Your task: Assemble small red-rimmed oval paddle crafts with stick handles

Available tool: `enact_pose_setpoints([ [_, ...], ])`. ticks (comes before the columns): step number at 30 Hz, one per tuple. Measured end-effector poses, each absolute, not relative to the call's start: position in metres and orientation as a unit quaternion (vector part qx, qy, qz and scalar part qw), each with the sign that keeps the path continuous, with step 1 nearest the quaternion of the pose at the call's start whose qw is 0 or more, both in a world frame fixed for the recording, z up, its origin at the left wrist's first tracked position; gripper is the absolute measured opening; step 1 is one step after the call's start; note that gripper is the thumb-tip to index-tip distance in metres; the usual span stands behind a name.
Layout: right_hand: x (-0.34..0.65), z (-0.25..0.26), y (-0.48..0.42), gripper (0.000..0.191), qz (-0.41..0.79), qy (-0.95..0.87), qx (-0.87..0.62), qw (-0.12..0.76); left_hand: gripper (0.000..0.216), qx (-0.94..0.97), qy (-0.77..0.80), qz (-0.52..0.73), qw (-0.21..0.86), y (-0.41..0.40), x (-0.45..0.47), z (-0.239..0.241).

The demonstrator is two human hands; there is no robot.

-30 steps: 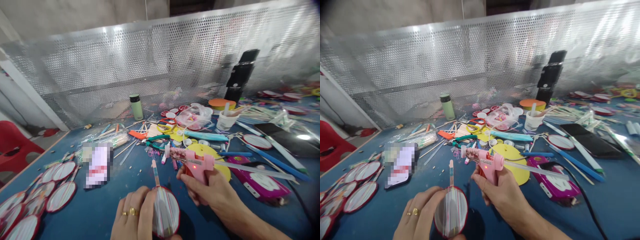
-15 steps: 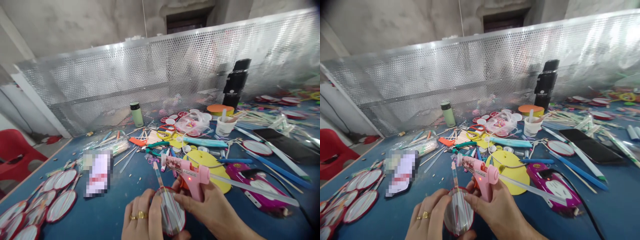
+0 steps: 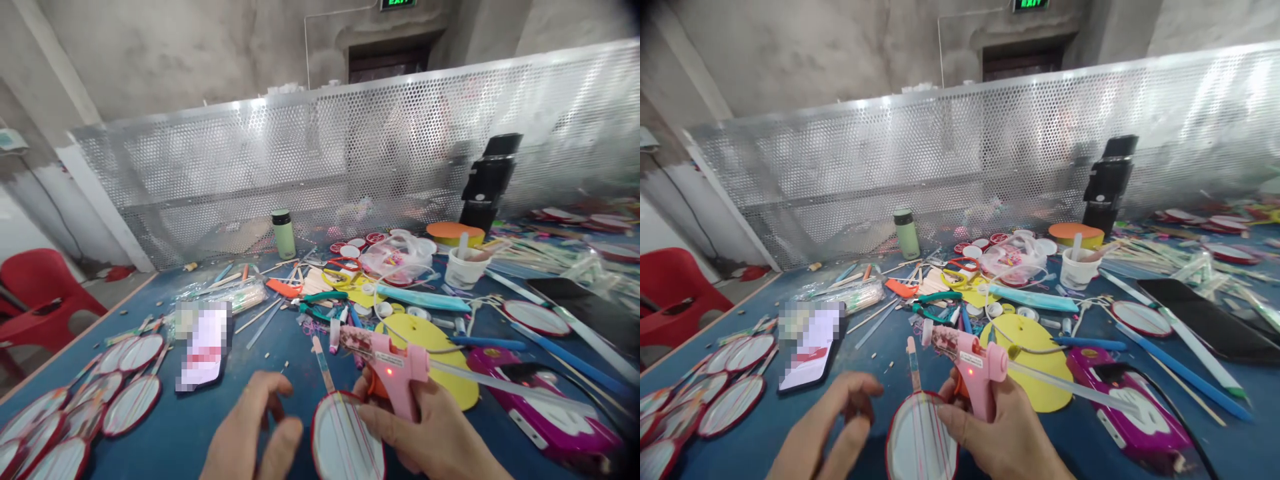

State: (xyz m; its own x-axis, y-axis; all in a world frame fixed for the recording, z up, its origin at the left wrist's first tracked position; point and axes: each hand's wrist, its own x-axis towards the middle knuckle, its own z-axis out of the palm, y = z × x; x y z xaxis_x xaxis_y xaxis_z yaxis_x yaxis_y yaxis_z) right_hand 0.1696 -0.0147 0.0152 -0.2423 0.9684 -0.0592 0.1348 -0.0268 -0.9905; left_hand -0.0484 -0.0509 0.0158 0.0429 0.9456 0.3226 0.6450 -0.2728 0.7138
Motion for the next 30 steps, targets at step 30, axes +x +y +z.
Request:
enact_pose_setpoints([
  [30,0.166,0.014,-0.020,0.038,0.536,-0.572,-0.475,0.401,0.023,0.439,0.417,0.446,0.659,-0.003,-0.034,0.031],
])
